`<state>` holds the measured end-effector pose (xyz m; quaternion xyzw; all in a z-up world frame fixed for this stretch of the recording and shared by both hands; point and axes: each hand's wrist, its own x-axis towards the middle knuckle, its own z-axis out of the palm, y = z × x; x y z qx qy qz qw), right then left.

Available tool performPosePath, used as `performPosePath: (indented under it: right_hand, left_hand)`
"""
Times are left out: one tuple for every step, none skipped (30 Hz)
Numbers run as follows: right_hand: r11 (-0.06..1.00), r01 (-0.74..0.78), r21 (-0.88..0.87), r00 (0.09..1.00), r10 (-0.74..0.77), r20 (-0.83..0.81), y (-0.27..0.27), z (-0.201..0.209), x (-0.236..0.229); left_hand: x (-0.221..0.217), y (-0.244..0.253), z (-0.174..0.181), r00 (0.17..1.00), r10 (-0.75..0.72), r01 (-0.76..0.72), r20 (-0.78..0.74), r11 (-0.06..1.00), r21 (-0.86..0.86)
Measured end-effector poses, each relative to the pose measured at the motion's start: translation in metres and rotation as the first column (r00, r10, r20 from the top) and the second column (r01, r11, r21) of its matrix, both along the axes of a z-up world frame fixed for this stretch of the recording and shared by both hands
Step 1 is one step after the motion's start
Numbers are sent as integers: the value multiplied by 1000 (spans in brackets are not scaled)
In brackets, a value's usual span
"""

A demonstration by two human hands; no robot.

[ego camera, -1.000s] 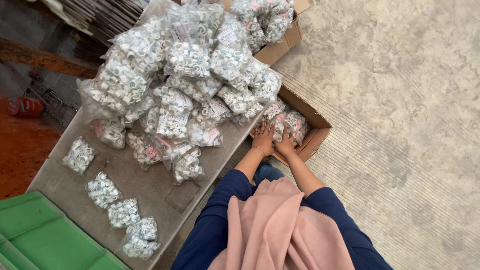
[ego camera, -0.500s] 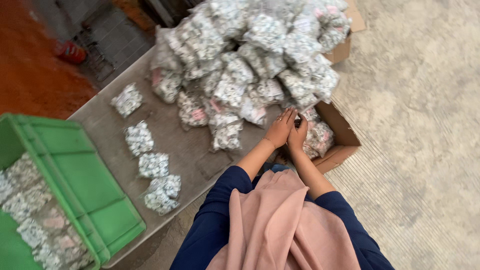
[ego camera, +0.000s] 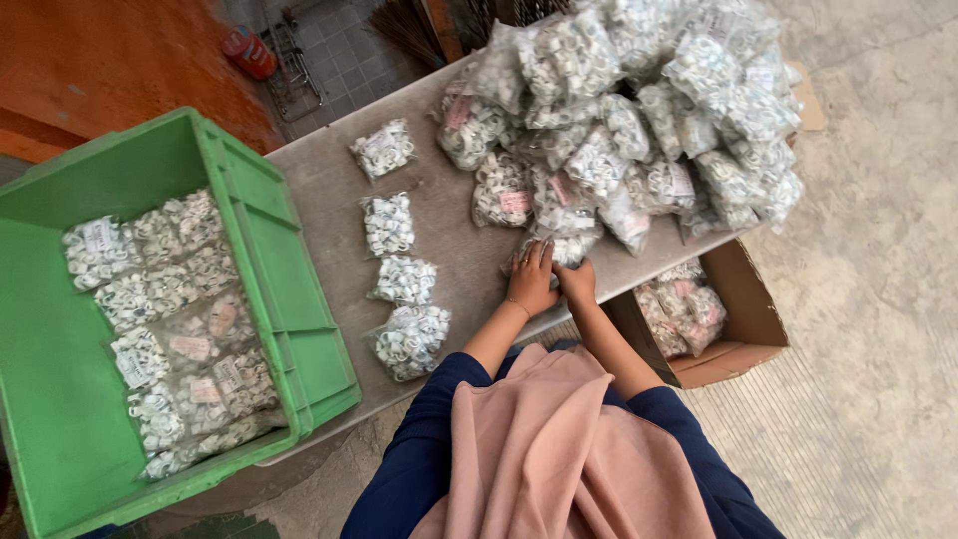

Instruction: The person repeatedly picks up small plastic-wrapped bundles from a table and places them into a green plastic crate. The person arranges the bundles in neat rows inside the crate, occasionally adjusting their position to fit more items.

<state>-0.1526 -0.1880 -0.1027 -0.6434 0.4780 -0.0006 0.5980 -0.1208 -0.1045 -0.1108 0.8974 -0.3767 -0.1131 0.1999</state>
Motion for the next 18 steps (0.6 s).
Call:
performPosePath:
  right_hand:
    - [1000,-4,-6,1000,4,4,10,1,1]
    - [999,39,-12,998,-38,44,19,1,3]
    - [997,81,-15,993,-80,84,28,2,5]
    - [997,78,-20,993,-76,90,33,2,5]
    - [992,123,-40,984,-116,136,39,2,3]
    - [984,168,-58,971,-155,184,45,1,2]
    - [984,169,-59,971,-156,184,48,0,2]
    - [982,171,-80,965,-150,217,52,-2,3]
    - [980,171,-100,959,-142,245,55,-4,1]
    - [980,170,-100,960,-142,241,58,-6,0]
    - [981,144,-133,949,-99,300,61,-8,-1]
    - [979,120,-167,933,-53,357,64,-10,-3]
    - [978,117,-171,933,-49,357,66,-10,-3]
    - [967,59,-247,917,45,396,69,-11,-4]
    - [946,2,-325,893,144,427,70,-11,-4]
    - [945,-4,-328,892,152,426,73,-7,-4]
    - [866,-88,-492,841,330,429,75,-4,-5]
    - [752,-152,-642,770,498,400,77,-1,-6]
  left_hand:
    - [2,8,-2,1000,4,-4,4,1000,-6]
    - [3,15,-5,1000,0,-1,-18,998,-59]
    - [6,22,-7,999,-5,1,-38,994,-111]
    - [8,26,-8,999,-2,-2,-34,993,-117]
    - [9,32,-9,999,-5,0,-40,991,-135]
    - [10,37,-11,999,-9,1,-46,988,-153]
    - [14,41,-12,999,-10,3,-46,988,-154]
    - [18,45,-13,990,-17,-12,-144,981,-195]
    - [19,49,-15,970,-25,-34,-243,972,-233]
    - [23,54,-14,969,-24,-35,-248,972,-233]
    - [26,59,-13,949,-37,-82,-314,931,-357]
    - [29,64,-12,925,-58,-137,-376,872,-471]
    - [31,69,-12,925,-56,-139,-376,870,-474]
    - [34,73,-13,719,-24,-389,-694,814,-431]
    - [36,76,-13,408,-34,-600,-912,743,-297]
    - [31,80,-15,408,-35,-605,-912,738,-300]
    - [25,84,-18,260,-118,-730,-958,626,-275]
    - [19,87,-21,118,-222,-834,-968,507,-218]
